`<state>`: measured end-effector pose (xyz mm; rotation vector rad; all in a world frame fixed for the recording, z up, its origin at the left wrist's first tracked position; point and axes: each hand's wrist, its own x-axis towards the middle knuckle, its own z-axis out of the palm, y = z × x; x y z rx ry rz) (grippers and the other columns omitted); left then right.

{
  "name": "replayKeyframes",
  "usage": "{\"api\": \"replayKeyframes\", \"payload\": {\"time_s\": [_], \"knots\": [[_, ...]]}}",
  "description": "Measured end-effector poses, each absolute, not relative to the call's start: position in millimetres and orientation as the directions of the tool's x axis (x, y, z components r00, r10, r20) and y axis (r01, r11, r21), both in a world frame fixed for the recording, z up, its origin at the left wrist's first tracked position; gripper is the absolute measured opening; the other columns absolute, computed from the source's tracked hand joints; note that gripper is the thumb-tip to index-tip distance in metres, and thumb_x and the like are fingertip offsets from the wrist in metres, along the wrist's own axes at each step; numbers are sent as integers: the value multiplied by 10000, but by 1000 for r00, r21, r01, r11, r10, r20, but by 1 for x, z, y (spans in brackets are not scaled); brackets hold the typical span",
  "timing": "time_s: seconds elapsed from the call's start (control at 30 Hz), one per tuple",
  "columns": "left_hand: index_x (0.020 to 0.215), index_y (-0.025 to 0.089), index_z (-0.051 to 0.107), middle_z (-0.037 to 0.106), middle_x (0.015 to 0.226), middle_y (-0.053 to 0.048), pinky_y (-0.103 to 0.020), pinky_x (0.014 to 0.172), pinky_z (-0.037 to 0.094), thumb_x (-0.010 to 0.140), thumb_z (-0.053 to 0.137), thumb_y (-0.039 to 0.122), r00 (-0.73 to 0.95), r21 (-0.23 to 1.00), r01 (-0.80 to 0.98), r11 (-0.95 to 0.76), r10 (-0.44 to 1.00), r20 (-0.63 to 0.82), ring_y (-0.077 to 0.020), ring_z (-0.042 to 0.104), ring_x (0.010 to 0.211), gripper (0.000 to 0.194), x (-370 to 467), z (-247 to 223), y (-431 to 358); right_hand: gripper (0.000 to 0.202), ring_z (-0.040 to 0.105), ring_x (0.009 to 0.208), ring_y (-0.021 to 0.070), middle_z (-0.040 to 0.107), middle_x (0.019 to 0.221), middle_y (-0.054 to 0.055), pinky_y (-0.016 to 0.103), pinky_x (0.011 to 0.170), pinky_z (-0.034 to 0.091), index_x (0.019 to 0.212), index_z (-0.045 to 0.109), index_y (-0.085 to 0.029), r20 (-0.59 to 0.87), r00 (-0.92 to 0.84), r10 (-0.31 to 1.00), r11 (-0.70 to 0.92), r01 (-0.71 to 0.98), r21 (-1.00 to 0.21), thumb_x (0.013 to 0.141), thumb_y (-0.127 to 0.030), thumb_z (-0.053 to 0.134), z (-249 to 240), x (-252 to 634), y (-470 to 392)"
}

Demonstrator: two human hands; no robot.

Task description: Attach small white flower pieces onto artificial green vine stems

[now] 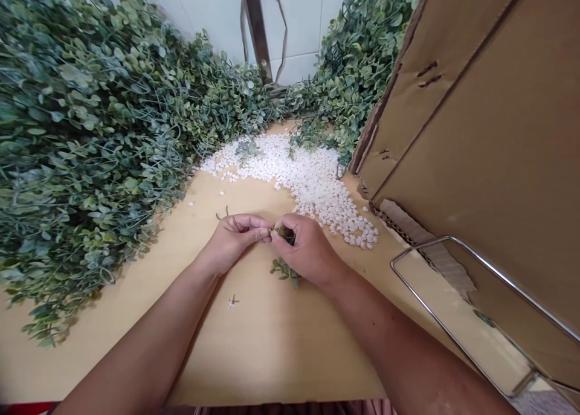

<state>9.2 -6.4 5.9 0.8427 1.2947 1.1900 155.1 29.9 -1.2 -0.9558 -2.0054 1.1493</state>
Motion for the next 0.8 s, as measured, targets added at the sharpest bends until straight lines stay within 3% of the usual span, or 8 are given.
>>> {"api": "replayKeyframes", "payload": {"time_s": [0.17,0.33,0.57,0.7,0.8], "knots": [[619,137,688,660,549,-10,-287,657,508,477,811,350,-99,960,-178,216,967,-235,-121,589,550,284,12,6,-6,153,389,508,95,420,514,-38,220,483,329,574,489,-174,123,-506,854,281,248,-927,711,-242,494,-3,154,32],[832,153,687,694,734,-26,-281,705,493,546,778,336,-65,968,-195,157,983,-172,-130,617,678,352,13,9,-10,176,468,538,107,527,568,-20,228,515,383,664,557,-169,106,-398,911,176,143,-974,751,-321,532,0,155,34],[805,151,680,613,677,2,-225,554,400,611,706,192,23,980,170,99,994,-105,-96,508,575,200,17,8,-17,232,557,598,123,590,606,-6,246,586,456,680,531,-176,84,-276,958,84,-9,-996,751,-388,592,6,158,35],[661,146,633,587,600,14,-224,554,380,658,643,174,-26,981,142,132,991,-130,-90,483,545,29,19,8,-16,322,562,632,129,597,637,5,268,645,463,665,575,-175,105,-455,884,68,-95,-993,751,-484,599,15,169,39],[629,140,603,587,598,7,-223,573,387,649,650,188,-42,987,91,130,991,-126,-91,497,562,70,17,9,-15,503,585,727,154,605,697,35,296,711,460,578,594,-174,170,-644,746,70,-178,-981,807,-597,448,23,181,45]]}}
